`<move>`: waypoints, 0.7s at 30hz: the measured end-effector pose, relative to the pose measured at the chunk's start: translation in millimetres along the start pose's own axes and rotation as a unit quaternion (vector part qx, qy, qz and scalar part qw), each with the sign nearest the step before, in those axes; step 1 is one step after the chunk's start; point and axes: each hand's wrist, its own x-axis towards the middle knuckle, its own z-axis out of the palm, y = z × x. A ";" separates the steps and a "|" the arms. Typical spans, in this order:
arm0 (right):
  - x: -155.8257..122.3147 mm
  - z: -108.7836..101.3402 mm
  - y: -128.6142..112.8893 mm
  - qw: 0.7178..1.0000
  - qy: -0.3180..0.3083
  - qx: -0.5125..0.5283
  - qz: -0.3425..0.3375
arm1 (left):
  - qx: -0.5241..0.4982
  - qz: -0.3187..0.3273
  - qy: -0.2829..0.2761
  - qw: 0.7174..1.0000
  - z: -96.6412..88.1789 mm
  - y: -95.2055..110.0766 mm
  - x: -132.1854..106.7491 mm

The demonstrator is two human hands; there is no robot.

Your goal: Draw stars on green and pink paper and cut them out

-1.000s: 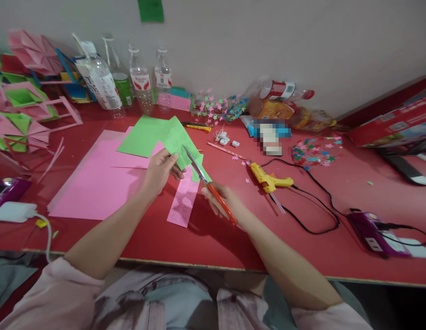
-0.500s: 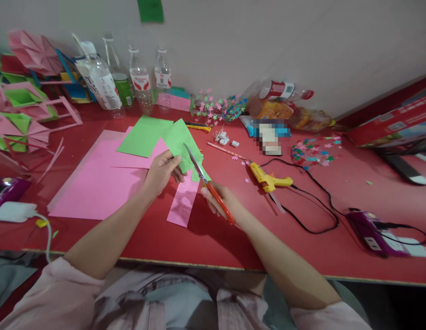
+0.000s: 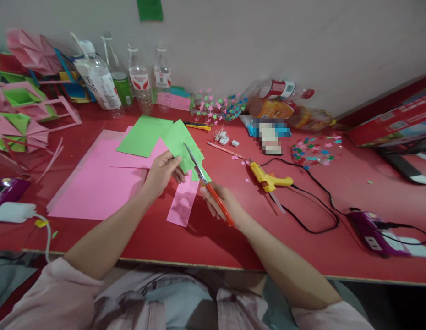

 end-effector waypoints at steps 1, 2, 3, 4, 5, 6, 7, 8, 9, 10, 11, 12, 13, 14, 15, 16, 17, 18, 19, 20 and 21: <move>-0.2 0.2 -0.1 1.000 0.006 0.001 0.001 | -0.003 0.000 0.000 1.000 0.3 0.3 -0.1; -0.4 0.3 -0.1 1.000 0.009 0.002 0.002 | -0.007 -0.001 -0.001 1.000 0.5 0.4 -0.2; -0.4 0.3 0.0 1.000 0.009 0.002 0.003 | -0.010 0.000 -0.002 1.000 0.6 0.2 -0.2; -0.2 0.3 0.3 1.000 0.008 0.002 0.005 | -0.012 0.000 -0.001 1.000 0.6 -0.2 -0.3; 0.0 0.2 0.6 1.000 0.007 0.003 0.006 | -0.013 0.002 0.002 1.000 0.4 -0.9 -0.3; 0.2 0.1 0.9 1.000 0.005 0.003 0.007 | -0.015 0.006 0.007 1.000 0.0 -1.8 -0.2; 0.3 -0.1 1.1 1.000 0.004 0.003 0.009 | -0.017 0.011 0.013 1.000 -0.7 -2.9 0.2; 0.4 -0.2 1.0 1.000 0.004 0.002 0.009 | -0.019 0.019 0.020 0.999 -1.6 -4.1 0.7; 0.3 -0.3 0.9 1.000 0.004 -0.001 0.010 | -0.021 0.028 0.028 0.999 -2.8 -5.2 1.5; 0.1 -0.3 0.6 1.000 0.005 -0.004 0.010 | -0.021 0.036 0.037 0.998 -4.0 -6.2 2.4; 0.0 -0.3 0.3 1.000 0.005 -0.008 0.010 | -0.019 0.042 0.045 0.998 -5.3 -6.9 3.4; -0.1 -0.2 0.2 1.000 0.004 -0.009 0.009 | -0.015 0.047 0.053 0.997 -6.5 -7.4 4.4; -0.1 -0.1 0.2 1.000 0.002 -0.010 0.008 | -0.011 0.050 0.059 0.997 -7.6 -7.7 5.3; 0.1 -0.1 0.5 1.000 -0.001 -0.008 0.005 | -0.008 0.052 0.063 0.997 -8.4 -7.7 6.0; 0.5 -0.2 1.1 1.000 -0.005 -0.005 0.002 | -0.006 0.054 0.066 0.996 -8.9 -7.6 6.5; 1.0 -0.3 1.7 1.000 -0.008 -0.003 -0.001 | -0.004 0.055 0.066 0.996 -9.1 -7.4 6.6; 1.6 -0.7 2.4 1.000 -0.011 -0.001 -0.003 | -0.001 0.054 0.062 0.997 -9.2 -7.3 6.4; 2.1 -1.2 3.0 1.000 -0.015 -0.002 -0.005 | 0.004 0.052 0.057 0.997 -9.1 -7.3 6.1; 2.5 -1.9 3.4 1.000 -0.021 -0.004 -0.005 | 0.009 0.050 0.049 0.998 -9.0 -7.4 5.6; 2.8 -2.6 3.5 1.000 -0.027 -0.007 -0.005 | 0.013 0.048 0.041 0.998 -9.0 -7.7 5.0; 2.8 -3.4 3.4 0.999 -0.029 -0.012 -0.004 | 0.017 0.047 0.033 0.998 -9.0 -8.1 4.5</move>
